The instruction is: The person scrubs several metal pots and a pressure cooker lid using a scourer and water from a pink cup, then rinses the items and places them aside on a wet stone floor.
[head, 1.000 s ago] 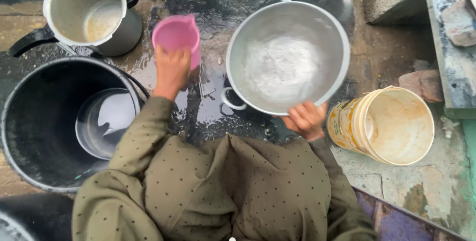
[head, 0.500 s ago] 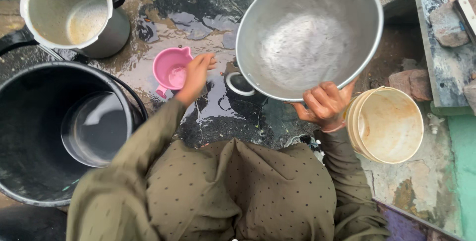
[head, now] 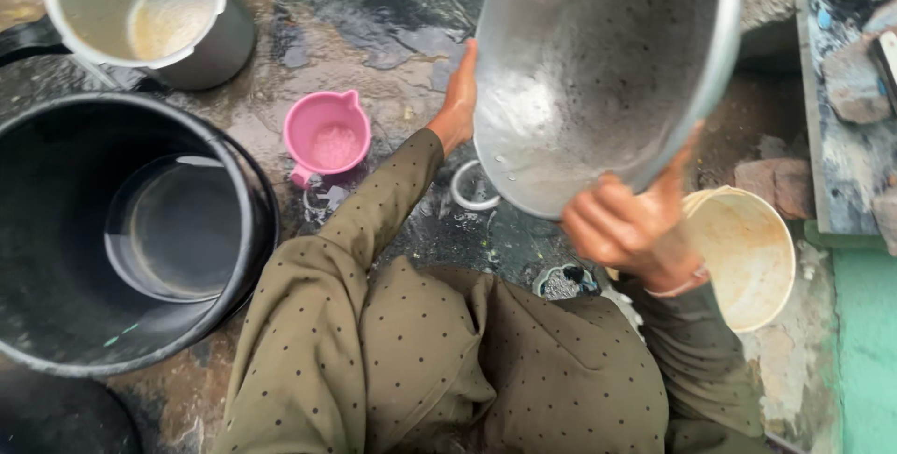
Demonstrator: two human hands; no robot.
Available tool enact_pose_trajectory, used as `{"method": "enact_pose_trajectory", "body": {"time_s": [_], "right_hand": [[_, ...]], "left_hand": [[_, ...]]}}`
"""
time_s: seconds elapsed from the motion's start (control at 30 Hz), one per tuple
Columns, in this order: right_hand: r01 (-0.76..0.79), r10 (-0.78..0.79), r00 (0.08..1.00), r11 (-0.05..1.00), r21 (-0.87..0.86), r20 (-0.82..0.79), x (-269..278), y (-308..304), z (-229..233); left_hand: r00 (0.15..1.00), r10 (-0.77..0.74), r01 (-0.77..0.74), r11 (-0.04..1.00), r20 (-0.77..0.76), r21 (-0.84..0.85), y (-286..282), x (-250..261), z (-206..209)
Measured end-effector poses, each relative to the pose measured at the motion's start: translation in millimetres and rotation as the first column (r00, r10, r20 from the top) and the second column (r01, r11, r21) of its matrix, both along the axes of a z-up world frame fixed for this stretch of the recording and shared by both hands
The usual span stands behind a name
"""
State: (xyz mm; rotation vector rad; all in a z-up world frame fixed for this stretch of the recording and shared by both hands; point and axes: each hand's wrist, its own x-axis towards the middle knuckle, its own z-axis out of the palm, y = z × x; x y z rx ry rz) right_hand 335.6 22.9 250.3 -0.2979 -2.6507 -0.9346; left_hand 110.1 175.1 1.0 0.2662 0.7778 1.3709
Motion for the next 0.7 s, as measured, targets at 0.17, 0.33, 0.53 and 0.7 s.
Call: {"method": "enact_pose_trajectory", "body": {"time_s": [0.17,0.33,0.53,0.7], "right_hand": [[0.003,-0.009,0.999,0.985,-0.173,-0.036,18,1,13],[0.084,-0.133,0.984,0.933,-0.349,-0.116,24,4,9],[0.14,-0.144,0.989,0.918,-0.372,0.015,-28,0,9],[-0.142,0.164,0.986,0.904,-0.402,0.021,-112,-8,2]], "left_hand": [[0.875,-0.405,0.376,0.914,-0.265,-0.155,-57,-25,30],[0.878,-0.202,0.122,0.971,-0.434,-0.204,-109,-58,54],[0.299,0.347,-0.417,0.885,-0.889,0.205,-173,-131,109],[-0.255,0.453,-0.472,0.713,-0.854,0.519,-268,-198,189]]}}
